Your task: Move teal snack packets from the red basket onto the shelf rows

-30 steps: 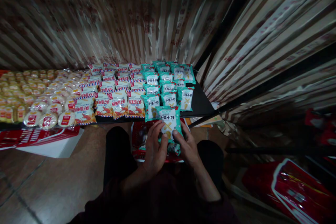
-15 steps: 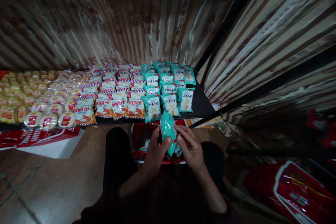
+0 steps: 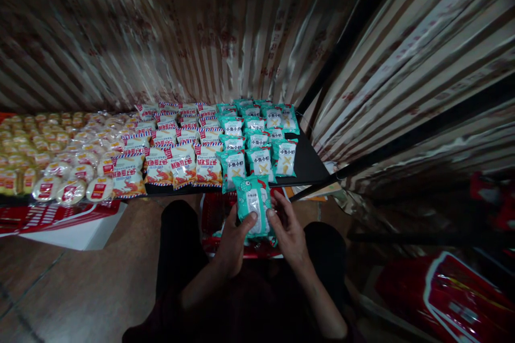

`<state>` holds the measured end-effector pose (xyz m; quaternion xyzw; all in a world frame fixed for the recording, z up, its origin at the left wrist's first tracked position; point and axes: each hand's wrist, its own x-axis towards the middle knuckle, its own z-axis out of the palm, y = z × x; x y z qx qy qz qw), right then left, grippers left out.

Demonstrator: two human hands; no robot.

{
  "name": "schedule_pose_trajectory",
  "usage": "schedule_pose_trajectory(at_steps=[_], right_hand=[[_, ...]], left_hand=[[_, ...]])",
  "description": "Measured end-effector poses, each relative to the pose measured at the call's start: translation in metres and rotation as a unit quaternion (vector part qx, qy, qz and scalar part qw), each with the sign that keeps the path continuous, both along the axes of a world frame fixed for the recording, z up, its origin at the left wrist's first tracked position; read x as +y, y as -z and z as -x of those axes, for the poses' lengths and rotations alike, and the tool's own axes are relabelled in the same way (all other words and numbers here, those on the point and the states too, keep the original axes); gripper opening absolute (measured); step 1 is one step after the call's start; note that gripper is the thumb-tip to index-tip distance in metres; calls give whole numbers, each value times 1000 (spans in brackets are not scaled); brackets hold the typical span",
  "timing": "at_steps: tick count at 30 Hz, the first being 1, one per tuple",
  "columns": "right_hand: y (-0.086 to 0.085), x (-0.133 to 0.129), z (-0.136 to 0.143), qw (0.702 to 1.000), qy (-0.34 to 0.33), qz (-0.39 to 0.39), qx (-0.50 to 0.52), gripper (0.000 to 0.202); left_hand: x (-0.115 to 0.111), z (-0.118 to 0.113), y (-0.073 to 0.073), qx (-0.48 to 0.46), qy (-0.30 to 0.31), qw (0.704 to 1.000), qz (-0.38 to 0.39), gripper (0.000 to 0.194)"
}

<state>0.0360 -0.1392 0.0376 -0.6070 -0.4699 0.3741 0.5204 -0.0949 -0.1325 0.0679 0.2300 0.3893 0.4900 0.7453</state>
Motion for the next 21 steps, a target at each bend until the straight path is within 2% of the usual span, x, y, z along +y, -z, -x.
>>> schedule_pose_trajectory(at_steps=[3, 9, 21], right_hand=[[0, 0, 1, 999, -9, 28, 40, 57], [0, 0, 4, 998, 7, 24, 58, 53], [-6, -3, 0, 999, 30, 9, -18, 49]], left_hand=[[1, 0, 3, 13, -2, 1000, 7, 48], [2, -2, 11, 40, -6, 999, -9, 43], [-1, -2, 11, 58, 0, 998, -38, 41]])
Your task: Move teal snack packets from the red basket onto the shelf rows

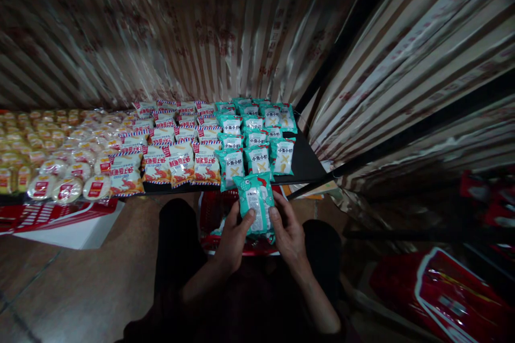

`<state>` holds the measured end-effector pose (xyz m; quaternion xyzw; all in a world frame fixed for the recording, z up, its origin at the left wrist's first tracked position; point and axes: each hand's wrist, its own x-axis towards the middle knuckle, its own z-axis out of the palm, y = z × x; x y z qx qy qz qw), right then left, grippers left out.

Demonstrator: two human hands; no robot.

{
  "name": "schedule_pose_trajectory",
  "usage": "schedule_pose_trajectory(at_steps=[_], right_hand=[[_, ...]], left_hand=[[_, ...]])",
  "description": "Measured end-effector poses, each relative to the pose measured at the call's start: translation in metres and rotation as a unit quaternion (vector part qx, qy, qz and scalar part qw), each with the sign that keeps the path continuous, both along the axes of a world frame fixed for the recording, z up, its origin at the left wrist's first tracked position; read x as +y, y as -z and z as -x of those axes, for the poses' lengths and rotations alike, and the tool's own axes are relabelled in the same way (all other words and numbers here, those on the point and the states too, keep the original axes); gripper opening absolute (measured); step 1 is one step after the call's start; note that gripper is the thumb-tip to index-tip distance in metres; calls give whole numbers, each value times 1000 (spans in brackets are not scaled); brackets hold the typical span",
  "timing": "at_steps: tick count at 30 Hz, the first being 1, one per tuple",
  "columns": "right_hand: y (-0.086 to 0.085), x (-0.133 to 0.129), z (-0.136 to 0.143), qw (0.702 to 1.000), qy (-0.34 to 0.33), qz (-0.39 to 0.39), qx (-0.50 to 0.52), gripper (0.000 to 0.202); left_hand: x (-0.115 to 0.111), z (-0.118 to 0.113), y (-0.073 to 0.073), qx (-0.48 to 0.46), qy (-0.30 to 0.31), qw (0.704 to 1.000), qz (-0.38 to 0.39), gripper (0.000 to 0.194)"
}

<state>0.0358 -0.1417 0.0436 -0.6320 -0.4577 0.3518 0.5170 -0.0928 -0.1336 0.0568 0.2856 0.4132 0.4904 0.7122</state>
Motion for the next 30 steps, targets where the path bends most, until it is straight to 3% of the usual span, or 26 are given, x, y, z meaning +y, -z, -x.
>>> schedule_pose_trajectory(at_steps=[9, 14, 18, 22, 30], right_hand=[[6, -3, -1, 999, 3, -4, -41, 46], [3, -2, -1, 992, 17, -65, -110, 35], [-7, 0, -3, 952, 43, -168, -252, 19], [-13, -1, -6, 915, 43, -204, -345, 17], [-13, -6, -12, 932, 37, -196, -301, 26]], left_hand=[[2, 0, 0, 30, 0, 999, -11, 45], [3, 0, -3, 61, 6, 998, -20, 45], [4, -3, -4, 58, 0, 998, -32, 47], [4, -6, -7, 35, 2, 998, -47, 50], [0, -12, -14, 10, 19, 999, -45, 56]])
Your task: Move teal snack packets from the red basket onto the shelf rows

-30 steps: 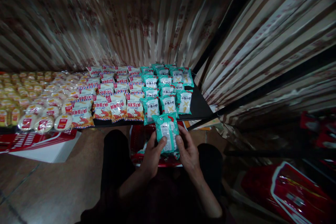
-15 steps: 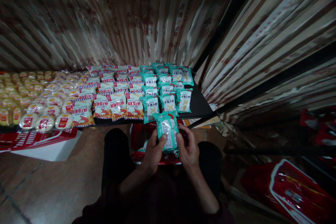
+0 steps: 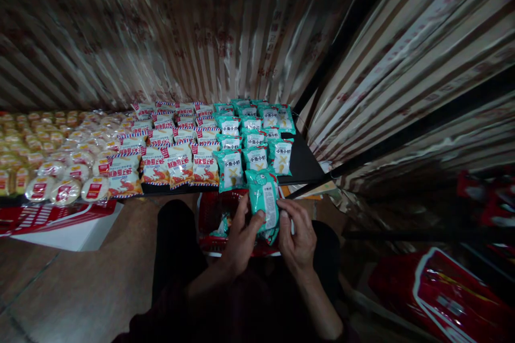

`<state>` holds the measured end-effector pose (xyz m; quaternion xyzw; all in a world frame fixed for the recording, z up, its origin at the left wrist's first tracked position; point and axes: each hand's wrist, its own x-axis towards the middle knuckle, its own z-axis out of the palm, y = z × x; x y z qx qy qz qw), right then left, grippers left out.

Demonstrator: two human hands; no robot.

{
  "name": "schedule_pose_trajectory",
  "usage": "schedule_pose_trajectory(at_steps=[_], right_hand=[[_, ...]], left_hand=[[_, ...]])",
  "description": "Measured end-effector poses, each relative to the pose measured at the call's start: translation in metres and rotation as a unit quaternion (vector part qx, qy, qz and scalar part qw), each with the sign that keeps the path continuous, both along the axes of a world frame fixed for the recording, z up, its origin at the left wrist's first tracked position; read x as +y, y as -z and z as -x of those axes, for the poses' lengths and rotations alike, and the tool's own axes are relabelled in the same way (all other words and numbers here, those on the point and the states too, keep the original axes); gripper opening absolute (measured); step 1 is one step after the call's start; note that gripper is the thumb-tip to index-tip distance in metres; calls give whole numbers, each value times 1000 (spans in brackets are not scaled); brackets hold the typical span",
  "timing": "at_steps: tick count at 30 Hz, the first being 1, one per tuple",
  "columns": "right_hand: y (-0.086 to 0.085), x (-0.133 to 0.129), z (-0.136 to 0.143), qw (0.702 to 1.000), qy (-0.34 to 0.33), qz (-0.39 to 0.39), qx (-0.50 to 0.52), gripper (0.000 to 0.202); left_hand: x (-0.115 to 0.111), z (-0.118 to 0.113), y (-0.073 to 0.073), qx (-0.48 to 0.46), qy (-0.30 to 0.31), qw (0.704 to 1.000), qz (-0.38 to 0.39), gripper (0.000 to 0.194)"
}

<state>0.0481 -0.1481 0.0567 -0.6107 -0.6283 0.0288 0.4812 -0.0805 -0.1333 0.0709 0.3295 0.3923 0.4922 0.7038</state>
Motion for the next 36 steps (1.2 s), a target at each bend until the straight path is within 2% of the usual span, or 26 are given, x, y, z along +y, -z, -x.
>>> schedule_pose_trajectory(at_steps=[6, 12, 16, 19, 22, 27, 31, 36], right_hand=[[3, -12, -11, 991, -21, 94, 90, 49], [11, -20, -15, 983, -35, 119, 132, 73], [6, -21, -17, 969, -30, 142, 198, 67], [1, -20, -22, 950, -27, 165, 264, 60], [3, -18, -31, 925, -2, 179, 336, 59], [13, -14, -50, 888, 55, 179, 419, 60], [12, -4, -61, 895, 84, 167, 406, 65], [10, 14, -71, 893, 111, 146, 412, 68]], left_hand=[[-1, -5, -7, -37, 29, 999, 9, 54], [0, -10, -15, 44, 26, 998, -40, 47], [0, -15, -12, 131, 13, 984, -123, 40], [0, -17, -12, 220, 29, 959, -177, 40], [1, -22, -12, 272, 43, 935, -225, 41], [7, -35, -10, 296, 66, 906, -294, 46], [15, -51, -7, 299, 80, 889, -338, 52], [28, -73, -7, 300, 91, 883, -349, 56]])
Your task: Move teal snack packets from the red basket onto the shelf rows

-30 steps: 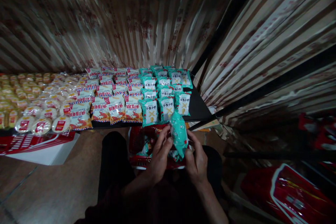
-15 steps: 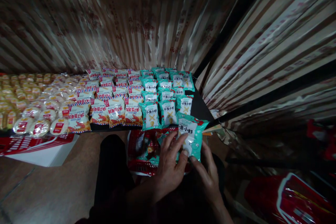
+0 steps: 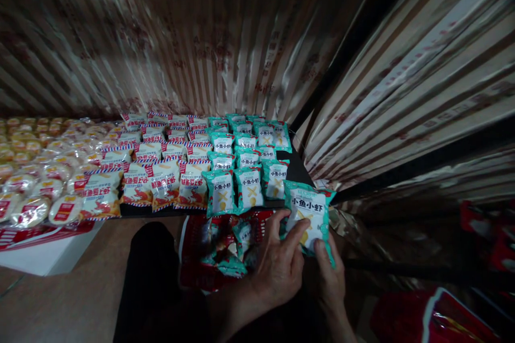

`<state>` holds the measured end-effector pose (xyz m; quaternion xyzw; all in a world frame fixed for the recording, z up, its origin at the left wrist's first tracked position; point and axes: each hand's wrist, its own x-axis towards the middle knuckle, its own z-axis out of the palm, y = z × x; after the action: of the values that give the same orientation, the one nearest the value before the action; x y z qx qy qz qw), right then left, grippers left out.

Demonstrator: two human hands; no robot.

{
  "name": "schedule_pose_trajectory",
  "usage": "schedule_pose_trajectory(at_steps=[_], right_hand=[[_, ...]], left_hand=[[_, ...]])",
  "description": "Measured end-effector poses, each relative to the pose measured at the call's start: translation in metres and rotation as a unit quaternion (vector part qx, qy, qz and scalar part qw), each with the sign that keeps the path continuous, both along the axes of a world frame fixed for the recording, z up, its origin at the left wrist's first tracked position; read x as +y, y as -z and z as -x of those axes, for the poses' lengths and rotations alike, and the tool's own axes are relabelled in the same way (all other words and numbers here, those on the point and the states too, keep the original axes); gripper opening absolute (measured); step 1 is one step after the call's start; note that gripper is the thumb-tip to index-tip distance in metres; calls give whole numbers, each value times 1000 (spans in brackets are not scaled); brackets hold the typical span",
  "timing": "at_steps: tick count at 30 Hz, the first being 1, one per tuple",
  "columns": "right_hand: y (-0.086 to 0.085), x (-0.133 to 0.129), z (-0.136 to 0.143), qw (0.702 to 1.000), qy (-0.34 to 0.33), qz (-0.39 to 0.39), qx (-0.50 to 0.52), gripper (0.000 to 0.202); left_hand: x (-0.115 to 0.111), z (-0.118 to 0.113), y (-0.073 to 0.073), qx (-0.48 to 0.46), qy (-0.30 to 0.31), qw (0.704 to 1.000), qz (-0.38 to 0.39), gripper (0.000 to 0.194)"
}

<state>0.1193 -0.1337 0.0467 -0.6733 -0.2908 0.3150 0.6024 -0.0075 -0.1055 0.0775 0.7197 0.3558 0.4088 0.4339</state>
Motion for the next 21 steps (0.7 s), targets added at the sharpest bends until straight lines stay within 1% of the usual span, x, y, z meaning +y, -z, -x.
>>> schedule_pose_trajectory(at_steps=[4, 8, 11, 13, 17, 19, 21], right_hand=[[4, 12, -12, 1000, 28, 9, 2, 68], [5, 25, -24, 998, 61, 11, 2, 74], [6, 34, -35, 996, 80, 33, 23, 79], [9, 41, -45, 996, 79, 41, 13, 79], [14, 57, -64, 996, 56, 36, -59, 70], [12, 66, -69, 996, 56, 46, -60, 72], [7, 76, -69, 996, 62, 51, -38, 80]], left_hand=[[12, -14, -4, 8, 0, 1000, -1, 57], [22, -27, -9, 25, -9, 1000, 9, 57], [29, -39, -10, 35, -11, 999, 17, 56], [35, -48, -9, 40, -10, 999, 25, 58], [47, -65, -8, 60, -5, 997, 54, 63], [54, -72, -10, 87, 2, 994, 62, 63], [60, -78, -13, 116, 8, 991, 65, 63]])
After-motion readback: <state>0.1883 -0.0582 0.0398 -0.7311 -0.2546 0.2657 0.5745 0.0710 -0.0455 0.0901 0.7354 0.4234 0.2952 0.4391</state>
